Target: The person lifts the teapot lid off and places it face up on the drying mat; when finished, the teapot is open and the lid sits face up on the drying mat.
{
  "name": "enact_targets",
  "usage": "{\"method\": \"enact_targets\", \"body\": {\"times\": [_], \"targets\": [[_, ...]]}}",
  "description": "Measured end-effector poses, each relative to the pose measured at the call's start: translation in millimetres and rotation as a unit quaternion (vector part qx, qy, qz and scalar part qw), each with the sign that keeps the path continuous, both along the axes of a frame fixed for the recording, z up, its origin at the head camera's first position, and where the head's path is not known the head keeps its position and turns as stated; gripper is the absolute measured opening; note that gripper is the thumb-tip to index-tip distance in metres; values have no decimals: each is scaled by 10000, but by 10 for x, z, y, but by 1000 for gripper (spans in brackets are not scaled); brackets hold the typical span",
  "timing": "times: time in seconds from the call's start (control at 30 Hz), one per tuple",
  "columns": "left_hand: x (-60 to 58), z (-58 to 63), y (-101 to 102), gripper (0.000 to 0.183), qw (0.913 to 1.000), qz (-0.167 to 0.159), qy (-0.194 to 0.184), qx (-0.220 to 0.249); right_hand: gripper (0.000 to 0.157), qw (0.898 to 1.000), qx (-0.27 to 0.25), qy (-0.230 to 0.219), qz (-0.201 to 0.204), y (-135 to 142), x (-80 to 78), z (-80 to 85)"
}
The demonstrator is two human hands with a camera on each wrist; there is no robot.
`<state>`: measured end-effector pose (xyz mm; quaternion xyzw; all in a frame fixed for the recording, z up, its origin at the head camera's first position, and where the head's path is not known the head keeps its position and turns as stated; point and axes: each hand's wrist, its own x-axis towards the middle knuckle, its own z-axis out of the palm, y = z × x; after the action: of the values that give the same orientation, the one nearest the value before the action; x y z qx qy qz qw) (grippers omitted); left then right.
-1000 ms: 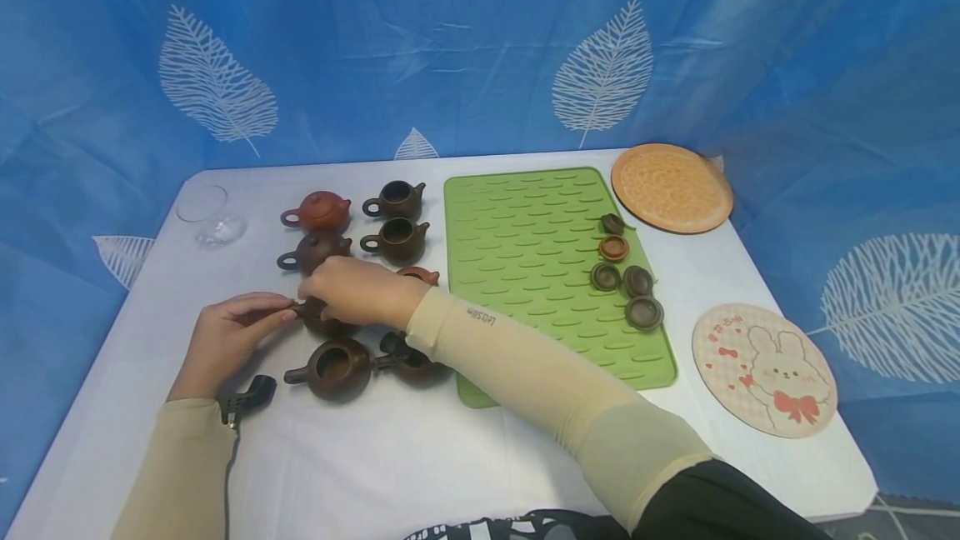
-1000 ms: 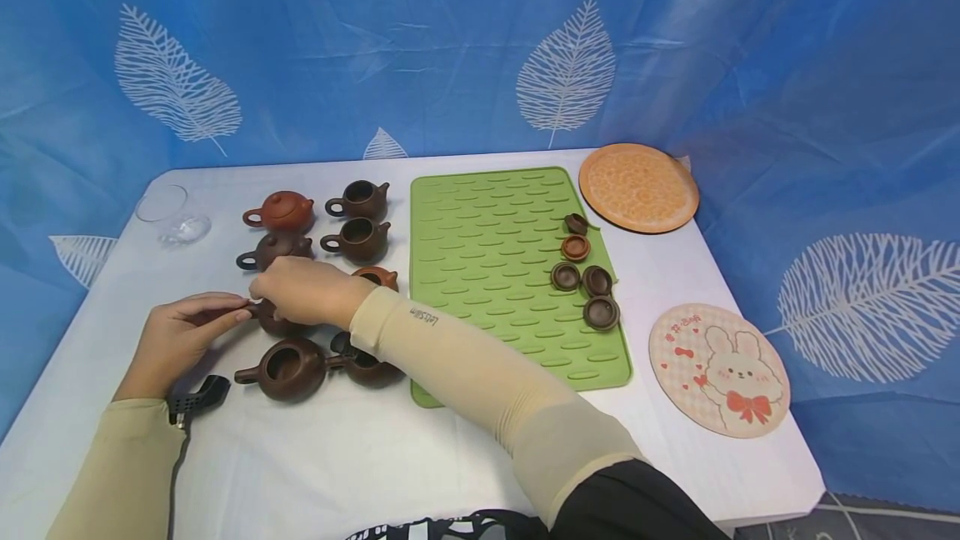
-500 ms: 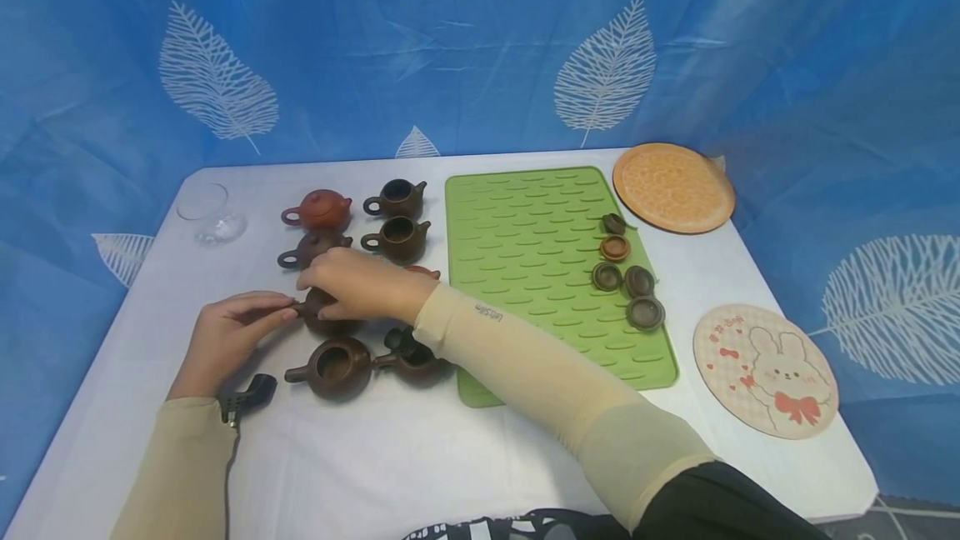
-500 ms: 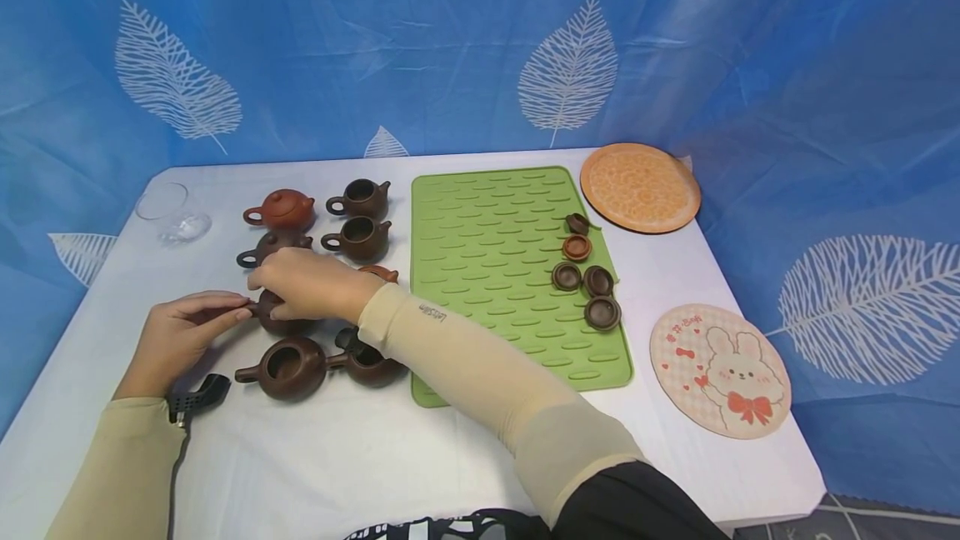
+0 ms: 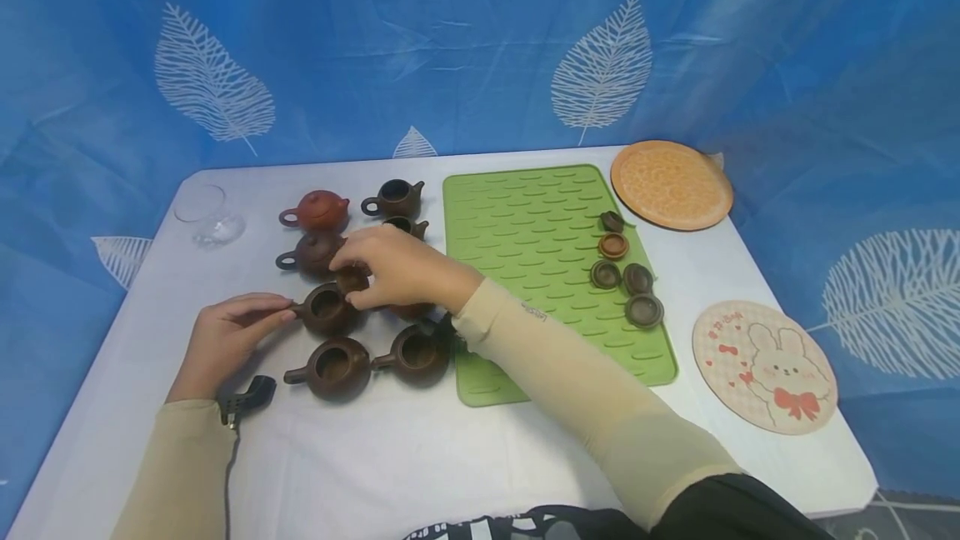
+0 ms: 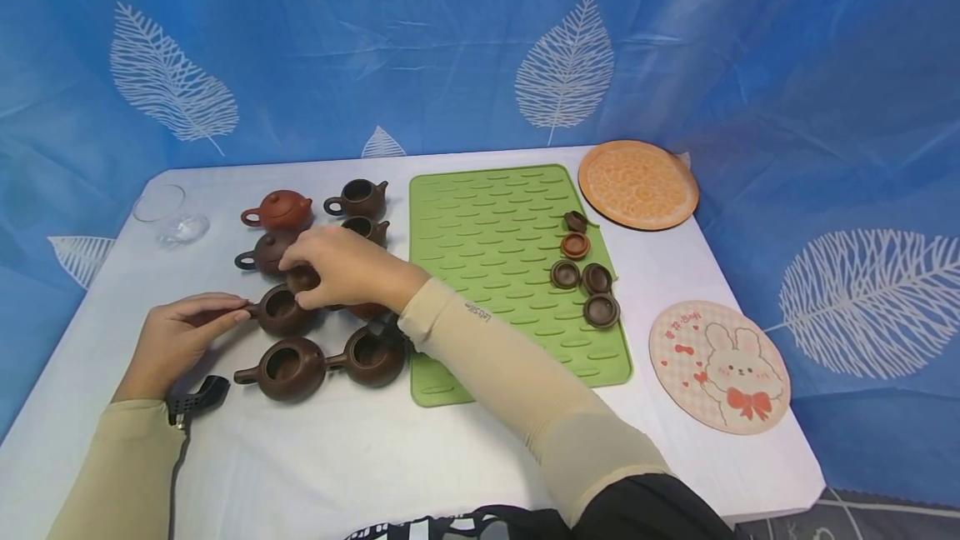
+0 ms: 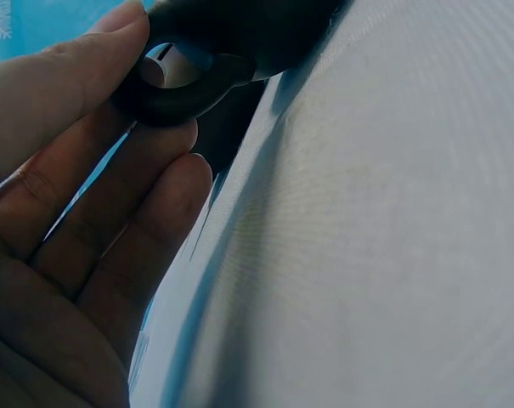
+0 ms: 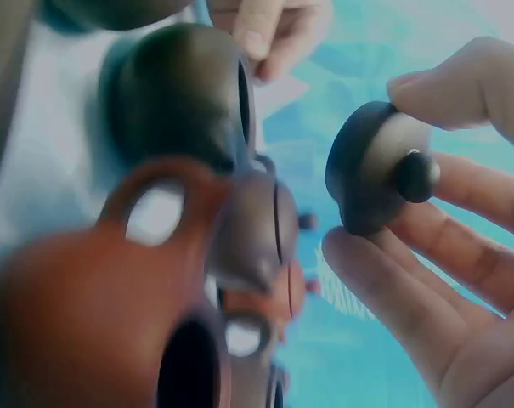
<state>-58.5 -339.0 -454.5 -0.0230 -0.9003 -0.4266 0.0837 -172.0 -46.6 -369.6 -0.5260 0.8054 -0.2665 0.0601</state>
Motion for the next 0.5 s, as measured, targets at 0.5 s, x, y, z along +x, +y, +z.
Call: {"method": "enact_targets", "body": {"times": [0.5], "targets": [[-14,-52,-30,22,9999,5,118,-85,34,9506,-1906,-1849,-1608,1724,-152,-240]]}}
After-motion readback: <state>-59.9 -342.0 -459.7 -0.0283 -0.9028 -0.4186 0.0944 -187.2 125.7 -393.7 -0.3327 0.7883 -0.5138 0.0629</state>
